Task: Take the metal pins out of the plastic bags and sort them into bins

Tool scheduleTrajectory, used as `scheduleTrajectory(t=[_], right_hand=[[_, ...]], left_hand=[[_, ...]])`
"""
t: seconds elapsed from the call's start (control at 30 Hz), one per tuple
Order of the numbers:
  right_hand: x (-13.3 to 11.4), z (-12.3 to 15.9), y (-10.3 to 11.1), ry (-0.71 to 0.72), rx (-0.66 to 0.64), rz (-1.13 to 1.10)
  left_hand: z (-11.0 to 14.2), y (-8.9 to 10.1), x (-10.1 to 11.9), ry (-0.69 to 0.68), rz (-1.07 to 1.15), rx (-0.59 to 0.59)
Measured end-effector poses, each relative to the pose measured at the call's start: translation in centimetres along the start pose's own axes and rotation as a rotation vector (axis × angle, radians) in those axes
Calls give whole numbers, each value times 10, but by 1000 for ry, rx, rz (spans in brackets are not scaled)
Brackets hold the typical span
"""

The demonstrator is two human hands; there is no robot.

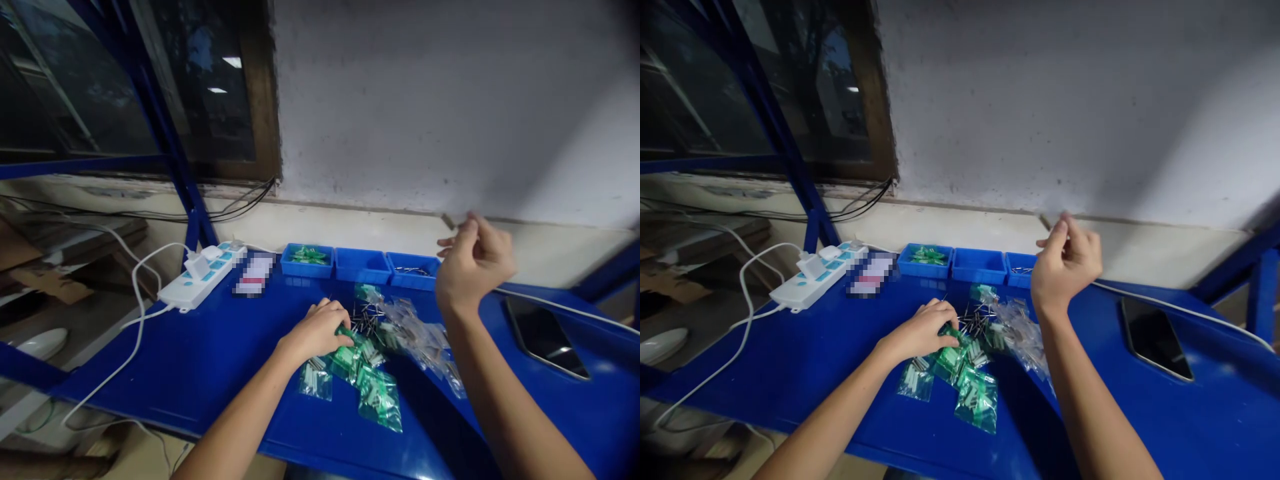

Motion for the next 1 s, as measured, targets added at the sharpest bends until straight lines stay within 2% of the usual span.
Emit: scheduleTrajectory(t=[0.03, 0.07, 0.1, 0.13, 0.23, 0.27, 0.3, 0.37, 0.43, 0.53, 0.6, 0.67, 0.8, 1.0], right_hand=[[-4, -6, -4, 34, 92, 22], [-6, -9, -9, 73, 109, 60], [-6, -10, -16, 101, 72, 107], [-3, -8, -24, 122, -33, 160], [20, 14, -46, 131, -496, 340], [30, 24, -49, 116, -592, 379], [39, 34, -50, 89, -635, 390], [53, 53, -43, 30, -644, 344], [56, 68, -30, -1, -603, 276], [45, 82, -10, -108, -618, 147], [31, 86, -4, -178, -643, 88], [17, 88, -2, -239, -678, 25], [4, 93, -7, -450, -867, -216], [4, 103, -9, -718, -861, -501]], left_hand=[[0, 1, 1, -2, 18, 34], [0, 3, 1, -2, 48, 72], [0, 4, 1, -1, 87, 112], [0, 5, 1, 0, 131, 151], [-2, 9, 1, -5, 256, 262], [-2, 10, 1, -10, 290, 296], [-2, 11, 2, -18, 323, 326], [-3, 11, 3, -41, 380, 389], [-3, 11, 5, -73, 409, 453], [-3, 10, 11, -120, 392, 509], [-3, 9, 17, -150, 365, 500], [-1, 9, 22, -185, 335, 481], [0, 9, 26, -213, 291, 475], [-2, 7, 21, -134, 239, 554]])
Point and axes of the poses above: each hand's wrist, its own z-axis away from the middle knuckle, its own y-axis out of the back of the hand, x = y × z, the point moved 1 cm from there along -z, towards the middle knuckle, and after that the axes turned 15 degrees about -x, right-handed, at the moved point
